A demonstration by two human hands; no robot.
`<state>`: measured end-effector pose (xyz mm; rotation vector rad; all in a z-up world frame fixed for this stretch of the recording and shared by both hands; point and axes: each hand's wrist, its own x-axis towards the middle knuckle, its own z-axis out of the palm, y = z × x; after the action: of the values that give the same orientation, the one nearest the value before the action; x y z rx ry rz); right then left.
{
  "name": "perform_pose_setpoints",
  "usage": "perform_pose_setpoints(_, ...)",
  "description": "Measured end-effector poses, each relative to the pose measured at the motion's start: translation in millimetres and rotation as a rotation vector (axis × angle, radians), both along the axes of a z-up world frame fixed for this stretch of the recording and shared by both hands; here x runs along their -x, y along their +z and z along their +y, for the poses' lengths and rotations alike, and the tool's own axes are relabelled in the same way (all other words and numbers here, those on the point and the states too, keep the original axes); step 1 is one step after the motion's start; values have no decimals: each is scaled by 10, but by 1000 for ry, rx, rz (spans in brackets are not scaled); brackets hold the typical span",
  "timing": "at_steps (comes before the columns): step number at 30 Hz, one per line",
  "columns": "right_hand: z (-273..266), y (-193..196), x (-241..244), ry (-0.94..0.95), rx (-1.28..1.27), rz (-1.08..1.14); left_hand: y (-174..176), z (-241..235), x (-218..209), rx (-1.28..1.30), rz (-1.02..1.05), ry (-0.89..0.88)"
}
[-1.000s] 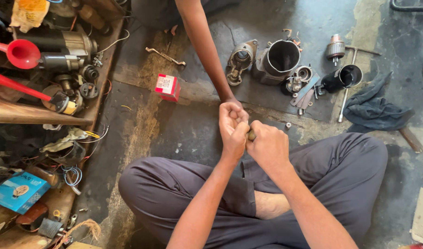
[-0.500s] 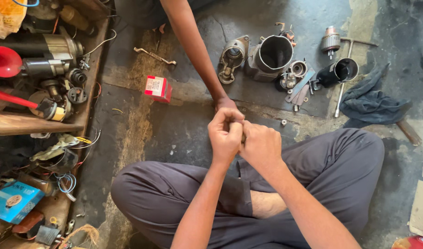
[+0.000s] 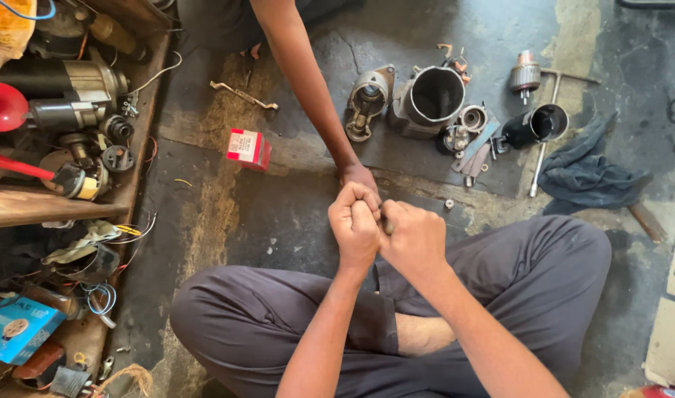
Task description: The person sits on the floor and disassembles a small electric motor, using a screwdriver and hammer to remove components. They wipe parts with a cloth, apply grease from a packet, and reassemble the motor with visible tools and parts laid out on the floor.
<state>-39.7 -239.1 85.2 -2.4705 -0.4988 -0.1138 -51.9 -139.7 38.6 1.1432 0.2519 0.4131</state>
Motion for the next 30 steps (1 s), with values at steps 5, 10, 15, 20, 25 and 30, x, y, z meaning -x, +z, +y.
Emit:
perform_pose_setpoints(5, -6, -77, 117, -5, -79, -75, -7, -18, -30, 85, -5, 4)
perform_pose_setpoints(10, 8, -139, 234, -19, -125, -155, -10, 1, -28, 168, -19, -26)
perform_pose_setpoints(15, 23, -168, 295, -35, -165, -205, 64, -3, -47, 142, -57, -4)
perform_pose_setpoints(20, 22, -220, 327, -70, -195, -215, 167, -21, -70, 95, -45, 28)
perform_pose_setpoints(25, 30, -280, 371, -102, -217, -256, 163, -16, -98, 158, -44, 27)
perform_pose_setpoints(30, 35, -281, 398, -107, -255, -285, 124, -2, -98, 181, -72, 29)
